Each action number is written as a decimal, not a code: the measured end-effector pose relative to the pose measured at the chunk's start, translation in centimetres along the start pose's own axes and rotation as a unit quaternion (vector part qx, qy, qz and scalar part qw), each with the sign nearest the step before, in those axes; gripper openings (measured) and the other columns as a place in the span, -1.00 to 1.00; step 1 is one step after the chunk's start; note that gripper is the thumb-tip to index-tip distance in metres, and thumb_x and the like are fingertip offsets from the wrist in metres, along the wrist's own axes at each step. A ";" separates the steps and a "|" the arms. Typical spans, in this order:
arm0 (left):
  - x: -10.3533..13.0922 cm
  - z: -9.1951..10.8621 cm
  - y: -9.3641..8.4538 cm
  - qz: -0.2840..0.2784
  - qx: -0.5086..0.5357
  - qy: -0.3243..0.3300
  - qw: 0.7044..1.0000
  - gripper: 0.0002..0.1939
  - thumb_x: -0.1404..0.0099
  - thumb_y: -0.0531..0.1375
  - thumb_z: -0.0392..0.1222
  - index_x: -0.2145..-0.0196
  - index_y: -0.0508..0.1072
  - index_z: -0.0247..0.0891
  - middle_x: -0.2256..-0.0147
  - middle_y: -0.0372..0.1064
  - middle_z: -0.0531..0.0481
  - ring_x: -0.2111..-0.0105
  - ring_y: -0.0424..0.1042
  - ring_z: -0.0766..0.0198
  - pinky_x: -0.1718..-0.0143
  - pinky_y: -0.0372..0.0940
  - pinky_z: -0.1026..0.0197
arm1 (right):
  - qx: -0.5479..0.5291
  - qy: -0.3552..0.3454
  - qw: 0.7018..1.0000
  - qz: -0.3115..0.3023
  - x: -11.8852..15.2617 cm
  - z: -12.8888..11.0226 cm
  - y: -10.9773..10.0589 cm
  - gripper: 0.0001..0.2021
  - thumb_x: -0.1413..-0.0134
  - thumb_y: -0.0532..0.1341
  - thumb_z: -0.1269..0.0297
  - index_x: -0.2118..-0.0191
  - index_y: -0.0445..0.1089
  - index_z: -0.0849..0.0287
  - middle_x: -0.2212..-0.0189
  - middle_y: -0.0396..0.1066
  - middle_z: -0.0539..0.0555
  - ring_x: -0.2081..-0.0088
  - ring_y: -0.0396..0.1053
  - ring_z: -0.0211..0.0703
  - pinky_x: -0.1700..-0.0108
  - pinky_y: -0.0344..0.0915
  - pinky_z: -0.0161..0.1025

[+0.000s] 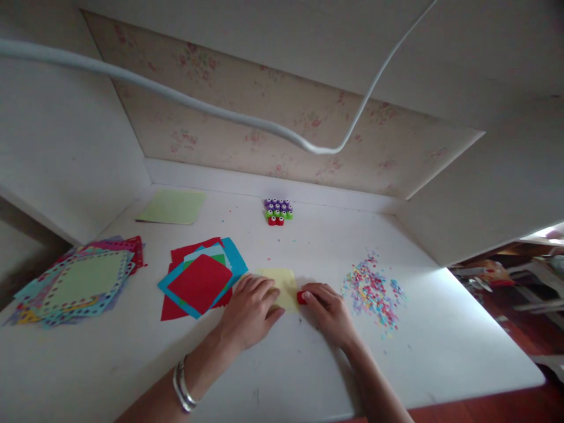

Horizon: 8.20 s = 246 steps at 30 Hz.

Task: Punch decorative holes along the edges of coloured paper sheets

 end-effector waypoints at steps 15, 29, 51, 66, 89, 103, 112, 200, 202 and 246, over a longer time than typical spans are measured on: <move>0.4 0.3 0.4 0.008 -0.012 0.023 1.000 -0.79 -0.32 0.24 -0.04 0.16 0.50 -0.17 0.02 0.46 -0.08 -0.02 0.37 -0.02 -0.01 0.24 -0.13 | -0.212 0.202 0.956 0.027 0.3 3.2 -0.7 -0.64 -0.11 0.29 -0.04 0.16 0.56 0.13 0.23 0.59 0.13 0.21 0.50 -0.06 0.14 0.40 -0.17; 0.1 0.9 1.2 -0.010 0.015 0.069 0.997 -0.87 -0.40 0.16 -0.20 0.15 0.44 -0.26 0.10 0.48 -0.08 0.06 0.43 0.11 0.01 0.32 -0.01 | -0.109 0.093 0.990 0.003 0.5 1.3 -0.8 -0.75 -0.19 0.24 0.09 0.19 0.55 0.14 0.26 0.55 0.13 0.28 0.46 -0.11 0.26 0.36 -0.22; 0.3 1.2 1.5 -0.013 -0.008 0.088 0.996 -0.85 -0.41 0.07 -0.35 0.25 0.43 -0.25 0.28 0.43 -0.01 0.20 0.39 0.15 0.16 0.23 0.06 | -0.032 0.047 0.998 -0.035 0.6 0.5 -0.3 -0.78 -0.26 0.19 0.14 0.16 0.53 0.11 0.23 0.53 0.11 0.36 0.45 -0.19 0.36 0.34 -0.29; 0.4 1.3 1.5 -0.013 0.011 0.095 0.995 -0.85 -0.41 0.08 -0.34 0.28 0.43 -0.24 0.31 0.44 0.01 0.21 0.39 0.17 0.15 0.21 0.07 | -0.029 0.051 0.998 -0.032 0.5 0.2 -0.1 -0.75 -0.25 0.19 0.11 0.18 0.54 0.12 0.25 0.53 0.12 0.42 0.42 -0.20 0.40 0.32 -0.29; 0.4 1.4 0.8 0.014 0.024 0.092 0.995 -0.85 -0.42 0.07 -0.35 0.24 0.43 -0.25 0.28 0.45 -0.02 0.20 0.40 0.17 0.14 0.27 0.08 | -0.030 0.061 0.997 -0.036 0.5 0.2 -0.2 -0.75 -0.26 0.19 0.10 0.18 0.54 0.12 0.25 0.53 0.12 0.43 0.41 -0.21 0.42 0.32 -0.29; 0.6 1.3 1.3 -0.011 0.020 0.097 0.995 -0.85 -0.40 0.09 -0.37 0.24 0.45 -0.24 0.27 0.45 -0.01 0.19 0.39 0.16 0.13 0.26 0.07 | -0.045 0.069 0.996 -0.031 0.5 0.6 -0.3 -0.75 -0.26 0.18 0.10 0.16 0.53 0.12 0.24 0.53 0.12 0.42 0.42 -0.20 0.39 0.35 -0.28; 0.6 1.5 1.2 -0.019 0.018 0.102 0.994 -0.87 -0.40 0.11 -0.35 0.23 0.46 -0.24 0.24 0.47 -0.01 0.17 0.41 0.15 0.12 0.30 0.06 | -0.018 0.006 0.998 -0.058 0.7 -0.3 0.0 -0.83 -0.24 0.22 0.21 0.14 0.52 0.09 0.20 0.52 0.13 0.23 0.47 -0.10 0.18 0.39 -0.20; 0.8 -0.3 1.7 0.007 0.073 0.012 0.997 -0.77 -0.41 0.10 -0.15 0.06 0.47 -0.21 -0.08 0.39 -0.08 -0.14 0.27 0.06 -0.25 -0.03 -0.12 | 0.383 -0.057 0.920 -0.055 -3.7 -2.8 3.7 -0.76 -0.37 -0.04 0.38 0.17 0.37 0.12 0.14 0.49 0.10 0.13 0.35 -0.01 0.09 0.08 -0.08; 0.8 -0.3 1.7 0.012 0.080 0.012 0.997 -0.78 -0.40 0.11 -0.15 0.07 0.48 -0.20 -0.08 0.40 -0.07 -0.13 0.28 0.07 -0.25 -0.02 -0.12 | 0.385 -0.060 0.920 -0.054 -3.8 -2.6 3.7 -0.77 -0.37 -0.04 0.38 0.16 0.36 0.10 0.10 0.46 0.11 0.12 0.32 0.02 0.13 0.08 -0.07; 0.9 0.4 0.3 0.034 0.040 0.070 0.996 -0.64 -0.30 0.27 -0.11 -0.05 0.44 -0.13 -0.03 0.43 -0.06 -0.05 0.35 0.09 -0.20 0.10 -0.07 | -0.002 -0.001 0.990 -0.139 0.7 -2.7 0.0 -0.72 -0.26 0.20 0.13 0.00 0.48 0.09 0.11 0.48 0.15 0.16 0.45 -0.11 0.15 0.40 -0.18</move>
Point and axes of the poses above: each hand's wrist, its own x-axis away from the middle knuckle, its own y-axis out of the palm, z = x × y, the point moved 6 cm from there along -x, towards the middle knuckle
